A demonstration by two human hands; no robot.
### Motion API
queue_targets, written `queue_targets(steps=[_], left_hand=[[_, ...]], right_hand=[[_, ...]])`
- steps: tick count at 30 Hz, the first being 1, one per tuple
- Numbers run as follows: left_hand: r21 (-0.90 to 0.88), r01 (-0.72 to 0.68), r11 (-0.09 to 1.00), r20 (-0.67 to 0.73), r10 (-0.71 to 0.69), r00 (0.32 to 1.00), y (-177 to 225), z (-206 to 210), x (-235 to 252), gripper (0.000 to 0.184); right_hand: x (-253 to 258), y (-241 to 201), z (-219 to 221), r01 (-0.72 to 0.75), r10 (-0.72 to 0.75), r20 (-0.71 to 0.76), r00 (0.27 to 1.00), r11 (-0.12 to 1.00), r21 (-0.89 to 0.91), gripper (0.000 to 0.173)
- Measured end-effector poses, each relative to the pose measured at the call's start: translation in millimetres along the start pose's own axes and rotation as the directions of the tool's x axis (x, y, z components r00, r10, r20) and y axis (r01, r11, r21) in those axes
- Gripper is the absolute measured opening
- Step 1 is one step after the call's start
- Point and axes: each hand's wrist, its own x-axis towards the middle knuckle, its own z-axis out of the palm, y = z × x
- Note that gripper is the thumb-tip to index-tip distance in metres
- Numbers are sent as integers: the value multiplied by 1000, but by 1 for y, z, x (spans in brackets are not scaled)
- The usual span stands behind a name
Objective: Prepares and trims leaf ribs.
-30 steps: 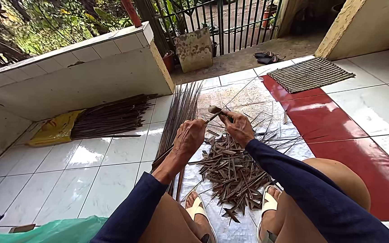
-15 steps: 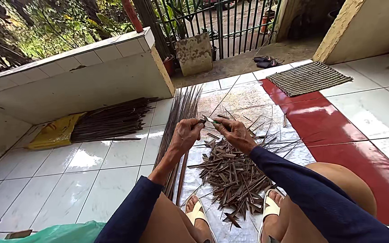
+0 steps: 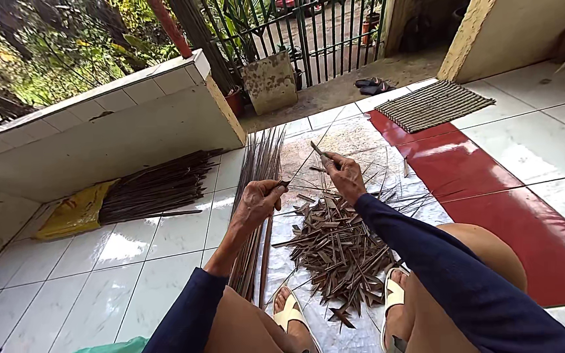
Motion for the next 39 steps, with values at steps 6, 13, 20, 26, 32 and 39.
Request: queue_targets(steps=[6,13,20,26,32,39], left_hand=[[553,-52,832,-185,184,965,-4,2,-1,24],[781,-137,610,-137,382,914,-2,16,0,27],[824,-151,546,-108,414,904,3,23,-3,25],[821,-165,547,-104,426,899,3,22,-4,25],[828,-161,536,-97,421,902,-2,18,-5,24],[678,-87,730,-209,305,929,-3,2,-4,24]], right_hand=[[-16,-19,1,78,-76,92,993,997,-10,37],[-39,-33,16,154,-143,269,952,988,-21,31],[-35,-30,13,121,-91,213,973,984,-132,35],[-24,-23,7,72,-51,186,981,991,-110,36],[-6,-3,-4,-105,121,95,988,981,-162,37],[-2,-6,-13,-42,46,-50,998,995,88,39]])
